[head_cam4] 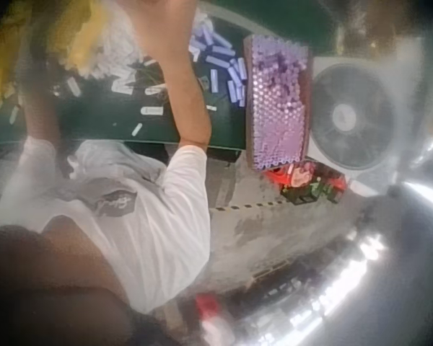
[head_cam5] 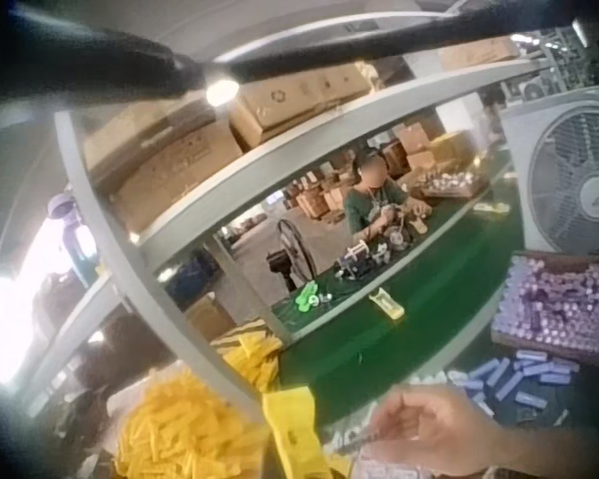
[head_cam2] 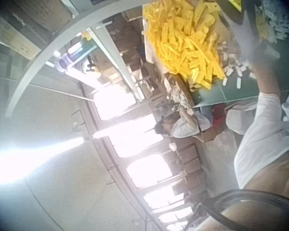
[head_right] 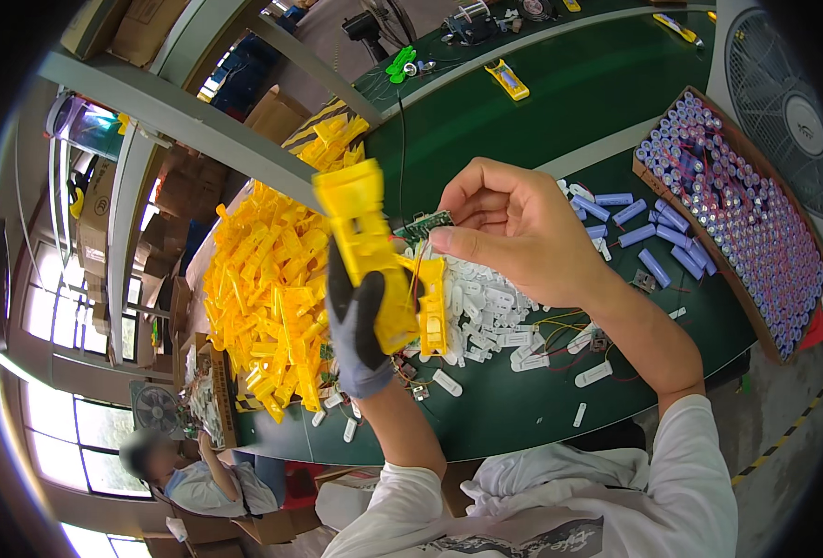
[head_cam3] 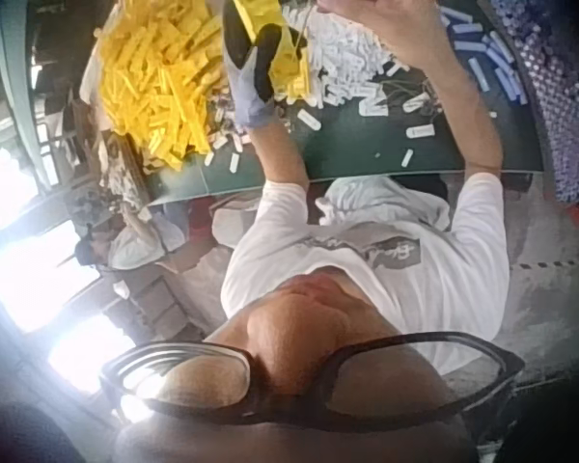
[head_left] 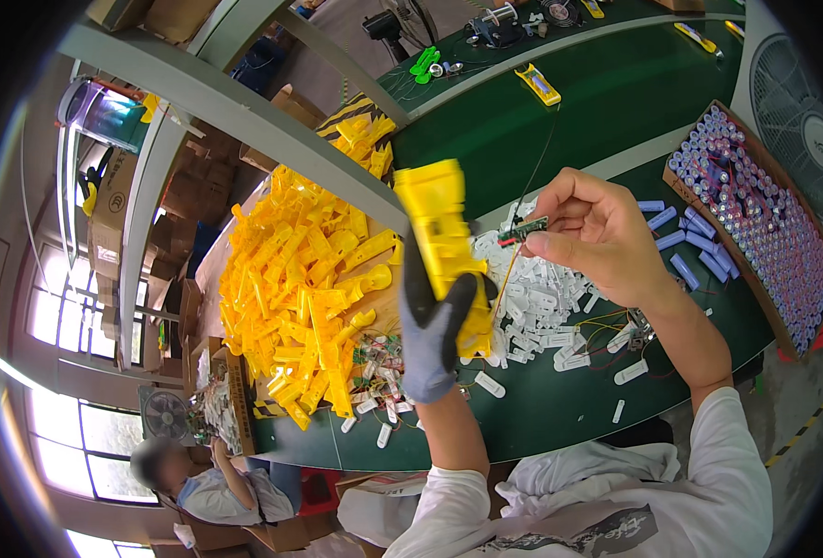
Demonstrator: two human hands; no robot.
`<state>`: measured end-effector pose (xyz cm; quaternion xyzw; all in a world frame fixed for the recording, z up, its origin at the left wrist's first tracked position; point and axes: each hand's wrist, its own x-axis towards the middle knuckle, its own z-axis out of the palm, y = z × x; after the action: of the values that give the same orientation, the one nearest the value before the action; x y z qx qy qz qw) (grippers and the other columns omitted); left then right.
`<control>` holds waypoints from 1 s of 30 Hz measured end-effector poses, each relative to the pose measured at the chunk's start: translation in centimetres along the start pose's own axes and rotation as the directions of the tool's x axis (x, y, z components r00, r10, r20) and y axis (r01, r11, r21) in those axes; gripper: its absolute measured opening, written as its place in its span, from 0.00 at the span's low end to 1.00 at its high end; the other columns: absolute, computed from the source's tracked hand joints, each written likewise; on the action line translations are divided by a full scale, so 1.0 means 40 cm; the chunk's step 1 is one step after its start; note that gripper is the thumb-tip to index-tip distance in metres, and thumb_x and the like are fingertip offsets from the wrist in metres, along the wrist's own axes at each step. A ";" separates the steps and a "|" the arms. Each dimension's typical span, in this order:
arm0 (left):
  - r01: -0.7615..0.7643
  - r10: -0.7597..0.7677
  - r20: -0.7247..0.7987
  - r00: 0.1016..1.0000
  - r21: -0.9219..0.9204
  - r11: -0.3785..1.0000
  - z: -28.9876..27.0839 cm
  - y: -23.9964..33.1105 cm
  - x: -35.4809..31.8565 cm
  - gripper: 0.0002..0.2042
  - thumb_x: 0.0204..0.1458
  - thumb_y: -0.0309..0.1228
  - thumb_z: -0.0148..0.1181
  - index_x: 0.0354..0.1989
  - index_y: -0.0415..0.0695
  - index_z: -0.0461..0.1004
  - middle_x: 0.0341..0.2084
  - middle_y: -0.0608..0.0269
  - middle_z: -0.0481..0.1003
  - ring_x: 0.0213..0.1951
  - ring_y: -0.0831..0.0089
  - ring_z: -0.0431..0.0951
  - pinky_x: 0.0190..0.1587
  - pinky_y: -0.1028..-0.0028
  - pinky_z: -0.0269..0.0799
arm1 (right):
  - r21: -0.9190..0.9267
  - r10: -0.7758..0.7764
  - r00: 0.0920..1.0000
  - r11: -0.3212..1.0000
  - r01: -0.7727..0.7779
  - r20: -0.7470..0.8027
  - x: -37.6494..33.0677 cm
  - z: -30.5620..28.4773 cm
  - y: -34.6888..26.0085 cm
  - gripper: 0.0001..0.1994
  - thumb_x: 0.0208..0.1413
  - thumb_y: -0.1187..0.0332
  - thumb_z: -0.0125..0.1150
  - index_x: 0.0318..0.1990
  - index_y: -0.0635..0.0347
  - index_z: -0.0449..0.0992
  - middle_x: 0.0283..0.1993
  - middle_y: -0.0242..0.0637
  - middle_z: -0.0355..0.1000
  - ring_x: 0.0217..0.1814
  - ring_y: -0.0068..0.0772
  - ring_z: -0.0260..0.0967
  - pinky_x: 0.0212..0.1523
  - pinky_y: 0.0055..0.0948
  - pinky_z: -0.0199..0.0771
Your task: Assembling internal components including PCB, battery, and wires into a yellow flashlight casing.
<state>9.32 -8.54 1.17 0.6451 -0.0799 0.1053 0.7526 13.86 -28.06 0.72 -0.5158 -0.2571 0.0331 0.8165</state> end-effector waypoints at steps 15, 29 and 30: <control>0.014 -0.024 0.080 0.997 0.117 0.993 0.089 -0.047 0.016 0.21 0.66 0.40 0.36 0.60 0.39 0.59 0.36 0.51 0.75 0.30 0.66 0.80 0.31 0.71 0.77 | 0.118 -0.018 0.994 0.993 0.030 -0.104 0.017 0.011 0.034 0.08 0.51 0.75 0.66 0.36 0.63 0.72 0.35 0.31 0.73 0.35 0.14 0.71 0.39 0.15 0.73; -0.158 0.156 0.022 0.987 0.187 0.970 0.081 -0.049 0.017 0.19 0.66 0.36 0.39 0.59 0.37 0.62 0.49 0.56 0.71 0.48 0.70 0.72 0.52 0.70 0.67 | -0.080 -0.068 0.995 0.995 0.061 -0.080 0.017 0.019 0.055 0.09 0.52 0.72 0.67 0.36 0.62 0.72 0.32 0.26 0.70 0.29 0.08 0.64 0.30 0.12 0.65; -0.140 0.140 0.008 0.990 0.172 0.975 0.081 -0.048 0.017 0.19 0.66 0.36 0.39 0.59 0.37 0.62 0.49 0.56 0.71 0.48 0.70 0.72 0.52 0.71 0.67 | -0.119 -0.077 0.994 0.991 0.068 -0.076 0.016 0.019 0.055 0.09 0.52 0.72 0.67 0.36 0.62 0.72 0.32 0.26 0.70 0.29 0.08 0.64 0.29 0.12 0.64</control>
<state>10.53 -11.97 0.00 0.7004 -0.1144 0.1658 0.6848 14.54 -26.20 -0.66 -0.5538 -0.2442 -0.0324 0.7954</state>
